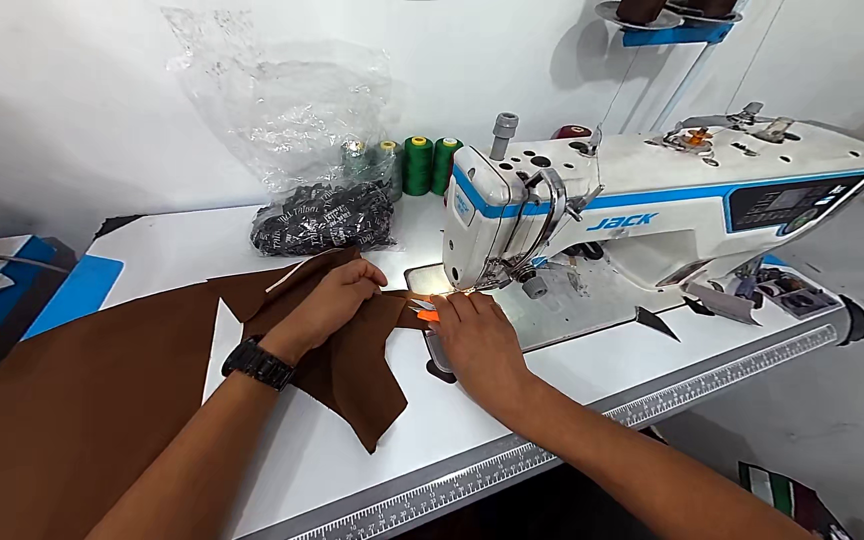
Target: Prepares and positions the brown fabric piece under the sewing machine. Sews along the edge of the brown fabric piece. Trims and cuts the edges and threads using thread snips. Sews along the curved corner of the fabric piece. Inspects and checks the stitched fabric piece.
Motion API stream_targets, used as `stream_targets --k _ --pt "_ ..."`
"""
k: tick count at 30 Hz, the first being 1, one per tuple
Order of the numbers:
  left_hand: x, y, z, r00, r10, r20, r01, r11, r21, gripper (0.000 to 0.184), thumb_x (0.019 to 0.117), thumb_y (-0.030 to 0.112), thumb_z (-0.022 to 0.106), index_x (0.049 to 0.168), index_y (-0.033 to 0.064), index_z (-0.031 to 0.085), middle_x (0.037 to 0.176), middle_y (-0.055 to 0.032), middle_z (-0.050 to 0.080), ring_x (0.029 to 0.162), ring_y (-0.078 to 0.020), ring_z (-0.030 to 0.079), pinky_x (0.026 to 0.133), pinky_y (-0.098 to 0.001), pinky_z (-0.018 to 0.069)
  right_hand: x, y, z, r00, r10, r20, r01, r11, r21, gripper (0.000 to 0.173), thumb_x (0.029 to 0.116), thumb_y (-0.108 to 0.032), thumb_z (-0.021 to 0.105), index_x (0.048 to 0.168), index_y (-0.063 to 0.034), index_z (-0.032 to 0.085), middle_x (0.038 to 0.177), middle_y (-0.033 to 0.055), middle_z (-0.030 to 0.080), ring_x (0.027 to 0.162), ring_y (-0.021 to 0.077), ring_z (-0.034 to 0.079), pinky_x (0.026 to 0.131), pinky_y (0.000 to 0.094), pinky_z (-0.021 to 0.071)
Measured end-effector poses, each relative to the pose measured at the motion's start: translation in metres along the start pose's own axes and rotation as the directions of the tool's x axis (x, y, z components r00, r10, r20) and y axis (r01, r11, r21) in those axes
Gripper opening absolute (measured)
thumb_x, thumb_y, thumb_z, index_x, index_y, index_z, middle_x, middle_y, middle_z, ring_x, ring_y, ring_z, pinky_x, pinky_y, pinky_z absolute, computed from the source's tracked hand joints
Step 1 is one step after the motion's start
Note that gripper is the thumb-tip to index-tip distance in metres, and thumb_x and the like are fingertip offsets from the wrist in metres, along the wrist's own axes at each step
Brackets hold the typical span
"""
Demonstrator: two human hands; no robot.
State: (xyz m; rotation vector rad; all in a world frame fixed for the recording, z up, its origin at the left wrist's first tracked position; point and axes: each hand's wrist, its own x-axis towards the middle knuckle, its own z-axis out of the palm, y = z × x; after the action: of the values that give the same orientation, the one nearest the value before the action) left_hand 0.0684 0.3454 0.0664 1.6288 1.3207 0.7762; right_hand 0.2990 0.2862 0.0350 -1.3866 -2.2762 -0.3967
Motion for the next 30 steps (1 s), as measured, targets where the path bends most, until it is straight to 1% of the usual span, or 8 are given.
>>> stream_targets --k 1,2,3,4,6,12,17,30 --pt "-0.0008 0.0021 0.0001 0.999 -0.006 0.037 0.004 0.999 0.04 0.018 0.1058 0.011 0.049 0.11 0.0068 0.066 0.089 -0.0061 0.065 0.082 -0.0148 0.062 0.074 -0.0349 0.0509 0.0001 0.0001 0.0008 1.0 0.005 0.001 -0.005 1.0 0.0 0.03 0.1027 -0.026 0.061 0.121 -0.0043 0.07 0.105 0.013 0.069 0.101 0.0322 0.066 0.078 0.0435 0.0561" --pt "-0.0018 0.0031 0.0003 0.997 0.013 0.07 -0.019 0.996 0.089 0.016 0.1055 0.018 0.056 0.107 0.0075 0.067 0.084 -0.0043 0.065 0.078 -0.0133 0.061 0.071 -0.0335 0.0499 -0.0002 0.0005 0.0017 1.0 0.008 -0.001 -0.008 1.0 0.003 0.03 0.1028 -0.026 0.061 0.121 -0.0041 0.07 0.105 0.0131 0.069 0.101 0.0325 0.066 0.078 0.0438 0.0562" --pt "-0.0022 0.0036 0.0004 0.995 0.045 0.094 -0.058 0.988 0.142 0.014 0.1021 0.021 0.064 0.101 0.0083 0.069 0.079 -0.0024 0.065 0.072 -0.0114 0.061 0.067 -0.0314 0.05 -0.0001 0.001 0.0025 1.0 0.009 -0.008 -0.009 1.0 0.005 0.03 0.1029 -0.025 0.061 0.121 -0.004 0.07 0.104 0.0131 0.069 0.1 0.0327 0.066 0.077 0.0439 0.0559" --pt "-0.0024 0.0042 0.0003 0.992 0.06 0.11 -0.081 0.977 0.198 0.013 0.0989 0.023 0.069 0.096 0.0098 0.071 0.076 -0.0007 0.066 0.069 -0.0101 0.061 0.065 -0.0302 0.0503 0.0 0.0013 0.0026 1.0 0.009 -0.011 -0.009 1.0 0.006 0.03 0.103 -0.025 0.06 0.121 -0.0042 0.07 0.105 0.0131 0.069 0.1 0.0326 0.066 0.078 0.044 0.0557" --pt "-0.0027 0.0055 0.0004 0.992 0.054 0.115 -0.081 0.965 0.25 0.011 0.0963 0.022 0.073 0.091 0.0116 0.073 0.076 0.0004 0.067 0.068 -0.0093 0.061 0.064 -0.0294 0.05 -0.0001 0.0016 0.0029 1.0 0.004 -0.021 -0.004 1.0 0.013 0.029 0.1024 -0.024 0.062 0.122 -0.0041 0.07 0.106 0.0138 0.069 0.102 0.0332 0.067 0.08 0.0449 0.0562" --pt "-0.003 0.0038 -0.0047 0.992 0.047 0.114 -0.063 0.987 0.147 0.009 0.0971 0.016 0.071 0.097 0.0117 0.078 0.084 0.001 0.074 0.077 -0.0065 0.067 0.071 -0.026 0.0544 0.0012 0.0016 0.0033 0.999 -0.029 -0.028 0.03 0.999 0.015 0.028 0.1037 -0.024 0.059 0.12 -0.0038 0.07 0.104 0.012 0.069 0.098 0.0309 0.066 0.079 0.0432 0.0556" --pt "-0.0025 0.0038 -0.0069 0.989 0.03 0.147 -0.05 0.989 0.14 0.012 0.0985 0.016 0.069 0.101 0.0133 0.08 0.091 0.0015 0.076 0.083 -0.0062 0.069 0.077 -0.0272 0.0555 0.0031 -0.0014 0.003 0.998 -0.052 -0.033 0.053 0.999 0.011 0.027 0.1039 -0.023 0.059 0.121 -0.0063 0.07 0.106 0.0091 0.069 0.1 0.0284 0.066 0.081 0.0423 0.0545" --pt "-0.0024 0.0023 -0.0072 0.985 0.026 0.172 -0.047 0.992 0.119 0.013 0.0996 0.016 0.067 0.103 0.0131 0.08 0.093 0.001 0.076 0.084 -0.0062 0.069 0.077 -0.0269 0.0553 0.0043 -0.0047 0.0045 0.996 -0.073 -0.047 0.071 0.996 -0.057 0.025 0.1034 -0.021 0.059 0.119 -0.0061 0.071 0.102 0.0093 0.069 0.095 0.0284 0.065 0.077 0.0409 0.0529"
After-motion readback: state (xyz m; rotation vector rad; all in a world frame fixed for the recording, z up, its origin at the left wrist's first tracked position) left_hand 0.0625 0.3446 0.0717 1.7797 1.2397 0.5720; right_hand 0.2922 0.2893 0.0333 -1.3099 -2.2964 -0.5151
